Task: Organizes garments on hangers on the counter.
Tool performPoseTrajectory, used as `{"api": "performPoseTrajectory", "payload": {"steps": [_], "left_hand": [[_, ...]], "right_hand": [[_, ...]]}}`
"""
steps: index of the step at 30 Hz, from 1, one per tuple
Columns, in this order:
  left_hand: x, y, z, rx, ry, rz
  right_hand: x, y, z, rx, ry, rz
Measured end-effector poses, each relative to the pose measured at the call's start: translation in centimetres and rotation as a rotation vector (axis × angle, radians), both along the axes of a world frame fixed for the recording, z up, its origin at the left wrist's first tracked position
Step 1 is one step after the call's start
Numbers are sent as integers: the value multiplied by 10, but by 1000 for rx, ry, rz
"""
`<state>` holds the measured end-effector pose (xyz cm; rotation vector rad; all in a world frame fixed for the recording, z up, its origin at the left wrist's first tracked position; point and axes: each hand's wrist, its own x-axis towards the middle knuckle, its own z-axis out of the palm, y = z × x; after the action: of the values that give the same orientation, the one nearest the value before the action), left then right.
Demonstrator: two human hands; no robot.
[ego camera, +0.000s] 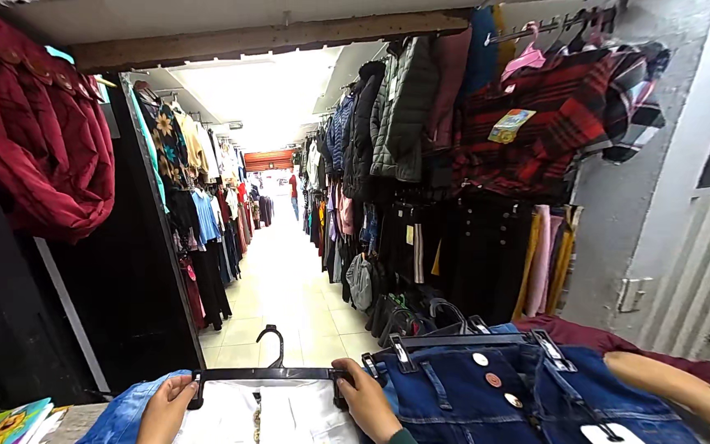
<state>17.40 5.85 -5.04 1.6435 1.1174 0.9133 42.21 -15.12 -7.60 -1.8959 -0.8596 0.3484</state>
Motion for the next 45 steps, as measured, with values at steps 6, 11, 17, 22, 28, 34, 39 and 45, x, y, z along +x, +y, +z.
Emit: {"api": "performPoseTrajectory", "payload": {"steps": [6, 11, 17, 22, 28, 34, 39, 45], "left_hand": [[-9, 4, 8, -63, -112, -185], [-23, -20, 52, 15, -96, -355], [-32, -70, 100, 374, 34, -768], [-36, -81, 111, 614, 123, -971], [-44, -73, 112, 628, 118, -886], [-42, -75, 111, 795, 96, -819], [-45, -75, 110, 903, 69, -958], [-41, -77, 112, 945, 36, -1013]], "right_hand": [[-3, -2, 3, 12, -72, -73], [-26, -3, 31, 428, -538, -38], [-122, -5, 76, 572, -732, 346], [-128, -5, 73, 655, -817, 400], [-118, -13, 81, 749, -773, 337], [-114, -8, 83, 763, -1048, 375], [-112, -17, 79, 788, -925, 178], [-114, -16, 81, 822, -845, 300]]}}
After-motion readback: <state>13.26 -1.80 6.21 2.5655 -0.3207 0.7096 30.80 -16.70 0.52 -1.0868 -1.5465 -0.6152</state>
